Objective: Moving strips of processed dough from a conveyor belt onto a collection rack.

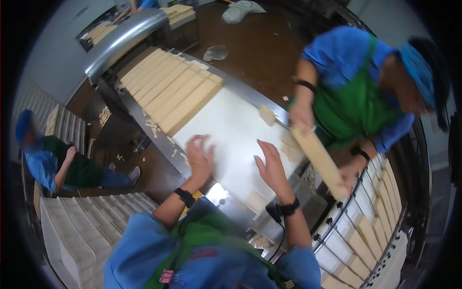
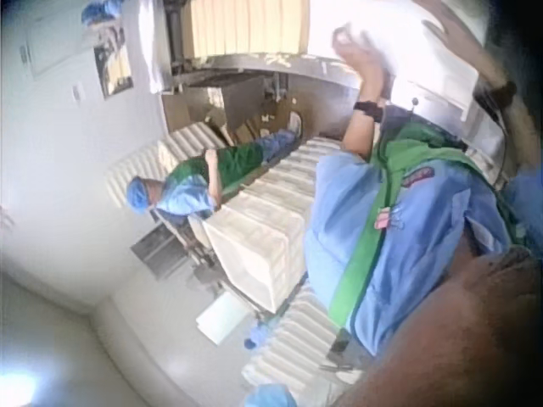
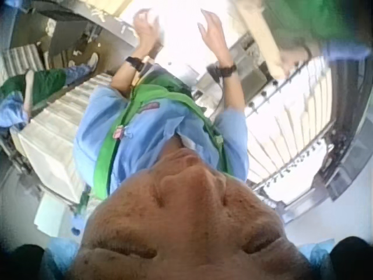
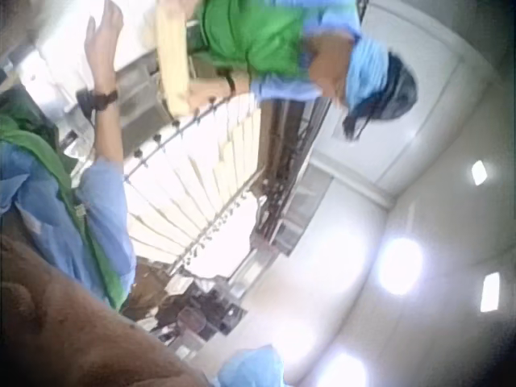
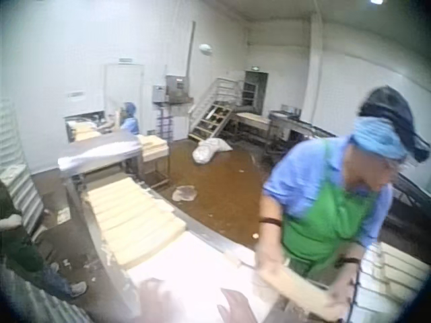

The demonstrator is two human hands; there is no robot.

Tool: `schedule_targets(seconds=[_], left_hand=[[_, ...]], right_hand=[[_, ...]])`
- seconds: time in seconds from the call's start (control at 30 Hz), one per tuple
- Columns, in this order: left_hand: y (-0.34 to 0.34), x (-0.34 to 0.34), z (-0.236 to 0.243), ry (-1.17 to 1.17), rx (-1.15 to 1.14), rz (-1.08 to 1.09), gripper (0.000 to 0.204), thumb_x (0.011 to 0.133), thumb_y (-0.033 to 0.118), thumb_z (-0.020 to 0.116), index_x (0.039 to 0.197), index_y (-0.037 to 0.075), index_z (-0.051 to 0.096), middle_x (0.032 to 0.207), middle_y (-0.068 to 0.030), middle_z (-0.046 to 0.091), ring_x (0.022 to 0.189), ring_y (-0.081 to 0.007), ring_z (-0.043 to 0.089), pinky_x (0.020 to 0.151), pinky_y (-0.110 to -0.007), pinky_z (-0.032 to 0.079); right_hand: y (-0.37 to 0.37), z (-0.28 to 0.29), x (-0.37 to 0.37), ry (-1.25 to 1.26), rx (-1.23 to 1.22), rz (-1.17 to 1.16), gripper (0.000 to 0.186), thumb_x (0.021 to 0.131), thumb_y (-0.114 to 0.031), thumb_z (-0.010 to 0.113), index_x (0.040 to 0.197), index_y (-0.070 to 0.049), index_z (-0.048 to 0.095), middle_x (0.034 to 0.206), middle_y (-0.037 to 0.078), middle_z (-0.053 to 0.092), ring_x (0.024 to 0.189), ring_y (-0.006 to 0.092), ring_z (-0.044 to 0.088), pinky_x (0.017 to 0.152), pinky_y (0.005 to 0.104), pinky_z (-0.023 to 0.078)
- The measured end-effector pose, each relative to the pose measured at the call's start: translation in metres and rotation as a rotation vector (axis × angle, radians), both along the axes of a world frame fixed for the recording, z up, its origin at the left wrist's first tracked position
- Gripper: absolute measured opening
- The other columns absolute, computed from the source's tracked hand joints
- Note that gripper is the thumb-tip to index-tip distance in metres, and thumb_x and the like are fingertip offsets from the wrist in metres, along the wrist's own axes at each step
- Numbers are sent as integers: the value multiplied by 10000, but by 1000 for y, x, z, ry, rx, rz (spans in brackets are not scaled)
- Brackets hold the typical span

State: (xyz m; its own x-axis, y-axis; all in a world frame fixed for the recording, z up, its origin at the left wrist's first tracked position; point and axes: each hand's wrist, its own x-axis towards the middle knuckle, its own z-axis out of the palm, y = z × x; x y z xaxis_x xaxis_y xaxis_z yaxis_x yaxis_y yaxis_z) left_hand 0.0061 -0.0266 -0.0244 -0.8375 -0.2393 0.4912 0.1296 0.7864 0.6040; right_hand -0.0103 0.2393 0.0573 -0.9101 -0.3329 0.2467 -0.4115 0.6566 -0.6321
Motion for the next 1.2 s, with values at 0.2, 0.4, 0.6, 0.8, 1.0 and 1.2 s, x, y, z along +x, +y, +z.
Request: schedule_targets(seconds=[0.2,0.4,0.6,0.8,1.0,1.2], left_hand=[[-177,-39,-62,-321,-17,417,852,795,355,885,1472,18,493,1418,-269,389,1297,-476,475,1094,-579,428],[-189,-89,-75,-336,114,204,823,758,216,901,1448,8,503,1338,-263,416,1195,-470,556,1010,-489,521],[-187,-96,-54,-473,82,282,817,725,218,903,1420,46,510,1308,-218,441,1161,-442,591,951,-501,543],[-182,-100,-53,-544,93,327,851,705,243,927,1427,68,511,1327,-177,427,1210,-410,560,952,-490,539],[-167,-97,-48,-561,81,202,816,684,247,923,1384,86,535,1309,-168,470,1220,-395,565,974,-504,533],[-112,-79,-30,-586,-4,-227,905,642,282,966,1407,104,518,1368,-194,484,1202,-414,614,1001,-497,539]], right_hand=[[-166,-71,-180,121,-16,202,552,918,-97,729,1416,53,543,1337,266,595,1242,450,555,1107,482,452],[-222,-146,-319,39,196,-32,608,909,-278,722,1405,31,556,1400,269,557,1344,428,475,1100,536,429],[-264,-145,-347,-97,448,-125,586,886,-387,745,1301,15,645,1389,235,534,1328,415,477,1053,567,441],[-270,-157,-353,36,428,-110,514,896,-377,748,1207,26,674,1285,260,606,1269,410,545,1012,555,481],[-200,-157,-305,-35,254,-160,524,902,-364,747,1173,76,662,1123,297,707,1058,466,681,967,507,538],[-59,-119,-160,-114,309,-582,563,942,-403,713,1198,93,641,1124,319,685,1070,465,673,968,514,536]])
